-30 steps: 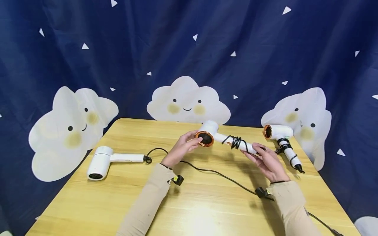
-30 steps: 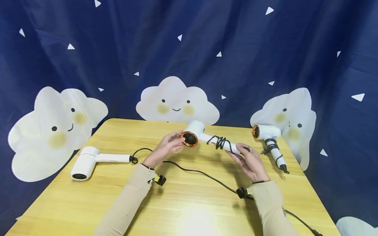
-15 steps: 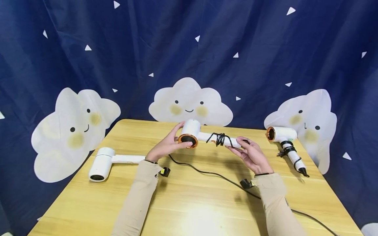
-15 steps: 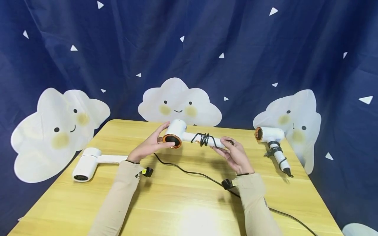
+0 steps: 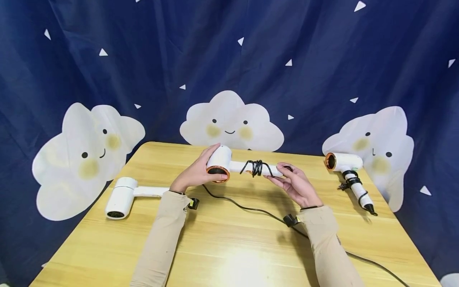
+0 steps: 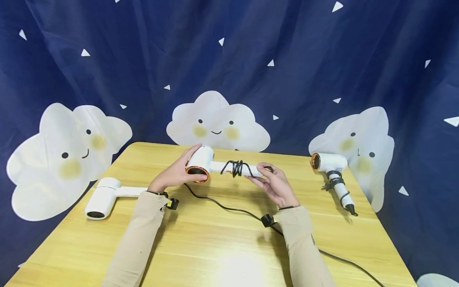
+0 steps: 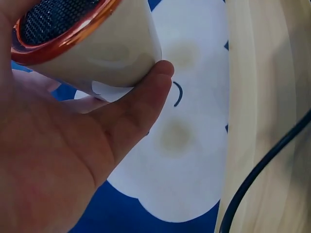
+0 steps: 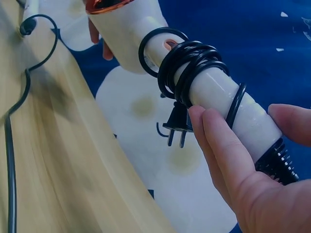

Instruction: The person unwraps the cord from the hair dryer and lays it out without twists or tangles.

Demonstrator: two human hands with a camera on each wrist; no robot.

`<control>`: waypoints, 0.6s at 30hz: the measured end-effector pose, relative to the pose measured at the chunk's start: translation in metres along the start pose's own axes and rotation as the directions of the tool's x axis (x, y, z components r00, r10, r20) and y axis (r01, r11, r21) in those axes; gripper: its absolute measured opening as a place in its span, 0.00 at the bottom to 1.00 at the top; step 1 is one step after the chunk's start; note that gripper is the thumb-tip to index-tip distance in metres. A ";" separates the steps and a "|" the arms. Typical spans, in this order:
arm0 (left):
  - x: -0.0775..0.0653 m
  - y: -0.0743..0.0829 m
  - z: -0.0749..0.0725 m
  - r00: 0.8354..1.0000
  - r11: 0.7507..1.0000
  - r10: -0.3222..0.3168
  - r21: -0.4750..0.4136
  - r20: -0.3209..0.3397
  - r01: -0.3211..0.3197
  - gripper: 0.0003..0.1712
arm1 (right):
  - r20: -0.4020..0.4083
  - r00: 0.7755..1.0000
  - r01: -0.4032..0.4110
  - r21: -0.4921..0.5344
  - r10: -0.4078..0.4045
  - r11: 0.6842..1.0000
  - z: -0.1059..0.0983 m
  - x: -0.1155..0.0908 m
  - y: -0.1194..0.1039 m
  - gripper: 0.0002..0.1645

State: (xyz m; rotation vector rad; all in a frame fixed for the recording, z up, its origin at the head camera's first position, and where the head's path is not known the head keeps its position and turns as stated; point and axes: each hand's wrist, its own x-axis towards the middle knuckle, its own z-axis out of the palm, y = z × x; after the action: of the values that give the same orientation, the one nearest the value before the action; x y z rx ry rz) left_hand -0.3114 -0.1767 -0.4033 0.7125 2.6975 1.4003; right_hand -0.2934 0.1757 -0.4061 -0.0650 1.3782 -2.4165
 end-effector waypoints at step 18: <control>-0.010 0.003 -0.019 0.999 0.990 0.026 0.139 0.033 -0.031 0.58 | 0.031 0.998 -0.044 -0.042 0.046 0.998 0.010 0.004 0.005 0.08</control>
State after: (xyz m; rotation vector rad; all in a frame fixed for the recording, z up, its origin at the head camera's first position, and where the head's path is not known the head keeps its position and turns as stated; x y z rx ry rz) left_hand -0.3060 -0.1938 -0.3916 0.7777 2.7929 1.2041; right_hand -0.2935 0.1635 -0.4059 -0.0824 1.4007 -2.3400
